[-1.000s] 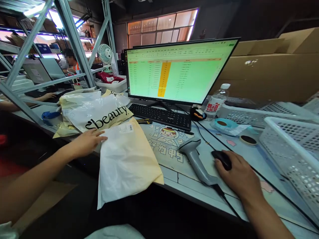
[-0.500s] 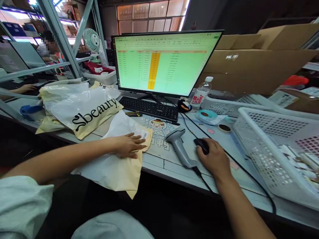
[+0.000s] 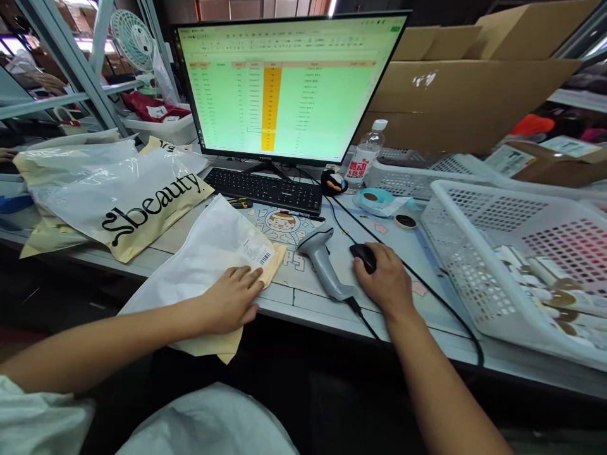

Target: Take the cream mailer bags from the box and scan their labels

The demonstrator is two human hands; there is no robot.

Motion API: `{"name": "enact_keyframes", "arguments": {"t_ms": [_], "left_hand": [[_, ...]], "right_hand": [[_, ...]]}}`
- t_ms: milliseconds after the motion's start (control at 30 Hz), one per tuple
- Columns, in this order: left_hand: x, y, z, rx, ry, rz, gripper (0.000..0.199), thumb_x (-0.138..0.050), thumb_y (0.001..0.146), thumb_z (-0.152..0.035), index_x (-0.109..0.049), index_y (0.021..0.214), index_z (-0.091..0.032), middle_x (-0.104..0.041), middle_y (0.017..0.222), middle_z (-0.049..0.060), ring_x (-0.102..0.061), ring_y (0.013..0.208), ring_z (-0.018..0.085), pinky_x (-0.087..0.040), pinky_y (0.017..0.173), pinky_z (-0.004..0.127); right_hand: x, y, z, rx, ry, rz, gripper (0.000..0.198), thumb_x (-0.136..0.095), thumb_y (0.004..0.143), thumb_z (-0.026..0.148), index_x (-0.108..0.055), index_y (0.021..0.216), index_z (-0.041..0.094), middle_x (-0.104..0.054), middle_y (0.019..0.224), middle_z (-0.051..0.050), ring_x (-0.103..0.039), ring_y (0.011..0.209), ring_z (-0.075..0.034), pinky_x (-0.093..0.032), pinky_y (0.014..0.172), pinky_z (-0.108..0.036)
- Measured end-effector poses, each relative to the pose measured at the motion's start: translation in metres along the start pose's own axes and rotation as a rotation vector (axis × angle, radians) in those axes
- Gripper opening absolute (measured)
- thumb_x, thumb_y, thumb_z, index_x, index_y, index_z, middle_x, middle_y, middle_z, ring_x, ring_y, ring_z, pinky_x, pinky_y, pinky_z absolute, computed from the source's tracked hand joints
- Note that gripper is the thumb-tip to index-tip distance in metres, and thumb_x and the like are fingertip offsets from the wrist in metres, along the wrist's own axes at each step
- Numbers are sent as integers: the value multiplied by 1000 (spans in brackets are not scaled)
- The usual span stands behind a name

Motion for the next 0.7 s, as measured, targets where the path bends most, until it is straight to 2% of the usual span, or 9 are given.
{"name": "enact_keyframes", "arguments": {"t_ms": [133, 300, 400, 467, 600, 633, 700], "left_hand": [[-13, 1, -8, 103, 62, -79, 57, -56, 105, -51, -59, 141, -8, -47, 162, 24, -48, 144, 45, -42, 115, 58], [-20, 1, -7, 50, 107, -88, 49, -63, 103, -41, -58, 141, -12, -48, 163, 20, -51, 142, 42, -45, 115, 54], [-19, 0, -3, 19, 118, -80, 43, -58, 103, -28, -57, 143, -11, -47, 164, 20, -50, 143, 41, -45, 115, 53], [-16, -2, -1, -12, 117, -36, 47, -57, 100, -20, -54, 145, -10, -43, 166, 21, -48, 146, 42, -44, 115, 53], [-3, -7, 9, -184, 78, 113, 62, -65, 91, -13, -49, 151, -10, -39, 169, 19, -46, 149, 37, -42, 117, 45], [2, -7, 13, -259, 68, 140, 61, -66, 91, -12, -51, 151, -13, -42, 168, 16, -49, 147, 33, -43, 116, 41], [14, -4, 24, -383, 81, 162, 47, -66, 94, -12, -62, 140, -22, -58, 157, 7, -60, 135, 24, -45, 109, 33]], "right_hand": [[2, 0, 2, 3, -1, -9, 49, -52, 95, 46, -64, 133, 17, -67, 135, -17, -61, 128, -35, -51, 111, -55], [2, -1, 1, -5, -2, -21, 49, -52, 95, 48, -65, 131, 18, -68, 134, -18, -62, 126, -37, -53, 107, -56], [2, 0, 0, -2, 1, -26, 49, -52, 94, 48, -65, 131, 18, -68, 132, -18, -62, 127, -37, -52, 108, -56], [1, 0, -1, 2, 4, -22, 49, -52, 94, 48, -65, 131, 18, -68, 132, -17, -62, 127, -36, -52, 109, -56], [-2, 1, -4, -5, 4, -9, 48, -52, 94, 47, -65, 131, 19, -67, 134, -16, -62, 127, -35, -53, 110, -55], [-2, 1, -4, -9, 3, -7, 48, -52, 94, 47, -65, 131, 19, -67, 134, -16, -62, 127, -35, -53, 109, -55], [-2, 1, -5, -18, 1, -8, 49, -51, 94, 48, -65, 131, 19, -67, 135, -16, -63, 127, -36, -54, 109, -55]]}}
Point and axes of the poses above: each hand's wrist, its own y-axis towards the middle knuckle, its own x-axis out of the back of the hand, z = x × y, the point moved 6 cm from there along y, towards the middle knuckle
